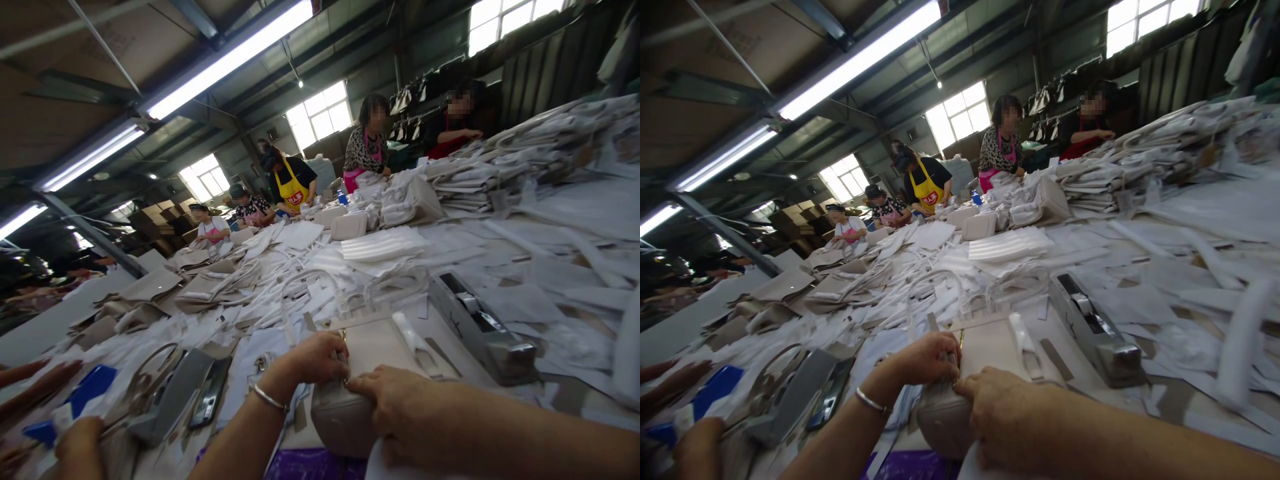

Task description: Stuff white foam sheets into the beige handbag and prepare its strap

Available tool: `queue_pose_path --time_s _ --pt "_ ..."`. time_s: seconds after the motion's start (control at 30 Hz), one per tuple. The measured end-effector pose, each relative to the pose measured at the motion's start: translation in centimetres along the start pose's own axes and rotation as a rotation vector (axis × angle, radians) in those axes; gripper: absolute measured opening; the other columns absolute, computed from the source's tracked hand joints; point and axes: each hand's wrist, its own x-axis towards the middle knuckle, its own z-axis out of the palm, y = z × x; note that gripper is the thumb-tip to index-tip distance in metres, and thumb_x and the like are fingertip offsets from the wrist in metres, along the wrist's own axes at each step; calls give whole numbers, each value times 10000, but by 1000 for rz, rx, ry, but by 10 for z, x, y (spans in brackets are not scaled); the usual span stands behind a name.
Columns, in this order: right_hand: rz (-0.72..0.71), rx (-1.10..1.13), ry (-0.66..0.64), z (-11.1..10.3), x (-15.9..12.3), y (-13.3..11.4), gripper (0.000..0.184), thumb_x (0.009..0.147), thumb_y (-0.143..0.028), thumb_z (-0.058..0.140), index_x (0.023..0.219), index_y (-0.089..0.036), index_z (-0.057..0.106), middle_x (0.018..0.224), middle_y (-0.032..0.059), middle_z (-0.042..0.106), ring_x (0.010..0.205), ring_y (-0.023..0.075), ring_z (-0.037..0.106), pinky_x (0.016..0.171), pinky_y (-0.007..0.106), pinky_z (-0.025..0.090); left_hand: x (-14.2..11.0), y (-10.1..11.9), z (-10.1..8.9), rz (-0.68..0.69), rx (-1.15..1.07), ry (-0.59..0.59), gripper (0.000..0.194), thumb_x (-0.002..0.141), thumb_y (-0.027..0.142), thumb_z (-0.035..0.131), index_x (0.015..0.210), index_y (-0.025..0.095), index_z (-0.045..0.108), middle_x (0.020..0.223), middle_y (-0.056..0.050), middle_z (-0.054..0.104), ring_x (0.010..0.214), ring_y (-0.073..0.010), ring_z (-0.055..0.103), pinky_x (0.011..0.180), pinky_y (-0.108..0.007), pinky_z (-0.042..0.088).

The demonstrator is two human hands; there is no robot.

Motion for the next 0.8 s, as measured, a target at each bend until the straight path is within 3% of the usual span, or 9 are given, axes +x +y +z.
queue_pose_path --time_s 0.1,0.23,0.43,0.53,0.7,0.8 --pt "-5 -42 -16 11 -4 -2 118 748 -213 709 777 -193 821 1002 125 784 1099 320 641 1041 409 440 12 -5 -1 -47 60 47 157 704 174 789 855 195 750 982 -25 701 910 -183 644 831 -243 498" --pt "-24 -72 1 5 -7 -8 136 756 -181 683 762 -209 816 1018 120 788 1108 311 654 1046 411 439 43 -20 -7 -180 188 144 76 753 158 754 823 169 724 996 -70 694 936 -202 643 879 -301 501" --pt "17 -95 2 10 1 0 140 679 -155 734 715 -270 806 978 78 802 1057 314 682 984 394 471 90 -41 -6 -379 343 212 176 902 322 707 913 148 681 1112 -75 683 1002 -210 644 916 -422 536" --pt "6 -157 1 19 3 9 144 698 -171 717 748 -269 810 932 72 802 1015 302 697 962 382 479 94 -42 1 -412 378 240 182 919 334 690 926 153 681 1143 -72 681 1030 -213 643 933 -426 534" --pt "-44 -305 -36 22 1 13 144 731 -246 727 827 -183 814 1104 144 776 1016 333 699 981 429 498 90 -43 5 -459 389 298 168 946 311 642 962 148 679 1190 -80 667 1053 -212 637 964 -429 517" --pt "-27 -196 -74 12 -2 11 173 788 -247 676 852 -164 813 1124 147 768 1078 336 691 1038 435 479 95 -43 8 -485 358 286 175 926 328 679 950 155 685 1190 -74 672 1068 -222 636 980 -453 513"
